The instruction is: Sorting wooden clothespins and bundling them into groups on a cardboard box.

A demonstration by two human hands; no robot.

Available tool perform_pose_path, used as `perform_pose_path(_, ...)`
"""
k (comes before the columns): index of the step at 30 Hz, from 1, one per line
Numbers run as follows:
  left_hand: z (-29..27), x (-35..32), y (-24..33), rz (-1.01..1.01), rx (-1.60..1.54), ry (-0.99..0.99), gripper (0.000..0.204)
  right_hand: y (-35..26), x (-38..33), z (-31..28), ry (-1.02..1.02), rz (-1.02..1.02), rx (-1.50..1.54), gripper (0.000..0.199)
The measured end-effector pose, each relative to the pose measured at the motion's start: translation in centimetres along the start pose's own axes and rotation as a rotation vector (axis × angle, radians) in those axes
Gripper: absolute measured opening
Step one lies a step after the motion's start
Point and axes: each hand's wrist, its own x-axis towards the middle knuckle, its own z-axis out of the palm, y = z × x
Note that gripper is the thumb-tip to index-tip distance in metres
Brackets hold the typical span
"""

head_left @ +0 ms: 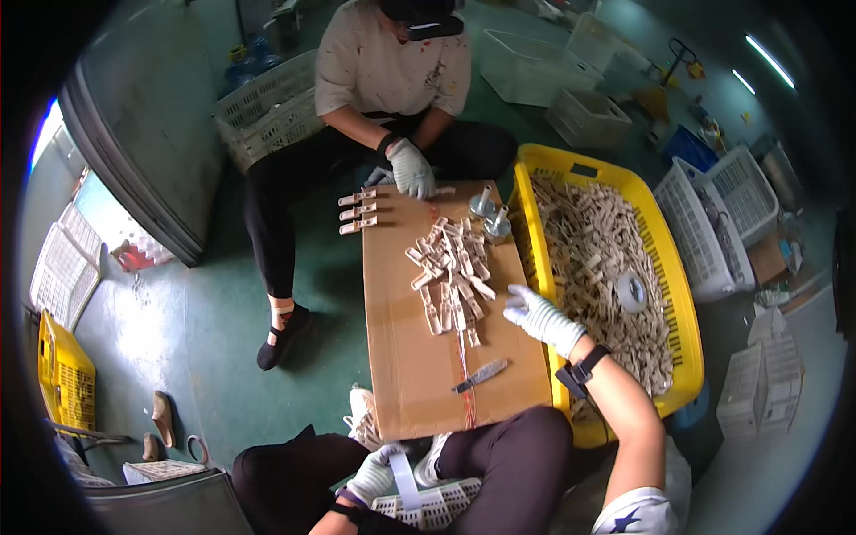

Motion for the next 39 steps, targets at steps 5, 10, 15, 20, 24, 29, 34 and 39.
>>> perform_pose_path(5,-0.4,-3.2,2.5,-0.032,0.068,-0.102,0.018,-3.5,-13.4,5.1,-0.088,-0.073,-0.041,0.046)
perform_pose_path(10,0.2,-3.0,1.1,0.035,0.284,-0.275,0.027,-7.5,-23.3,7.5,0.054,-0.211,0.221,0.027)
perform_pose_path(15,-0.8,-2.6,2.3,-0.202,-0.071,-0.266,0.013,-9.2,-25.4,16.2,0.031,-0.442,0.623,0.018)
perform_pose_path(20,5.9,-6.4,0.8,-0.004,0.176,-0.104,0.009,-5.5,-24.4,25.1,-0.073,0.173,1.277,0.018)
perform_pose_path(24,1.8,-5.6,2.2,-0.060,0.034,-0.187,0.007,-1.4,-23.7,32.0,0.013,0.332,1.181,0.021)
perform_pose_path(29,3.5,-6.1,1.5,0.015,0.167,-0.074,0.007,1.5,-23.8,33.3,0.116,0.088,0.804,0.022)
perform_pose_path(34,2.2,-5.0,2.0,0.020,0.183,-0.052,0.011,3.5,-22.7,33.9,0.296,0.314,0.681,0.051)
perform_pose_path(39,2.5,-4.6,1.6,0.029,0.204,-0.061,0.011,4.8,-21.3,34.8,0.402,0.209,0.406,0.041)
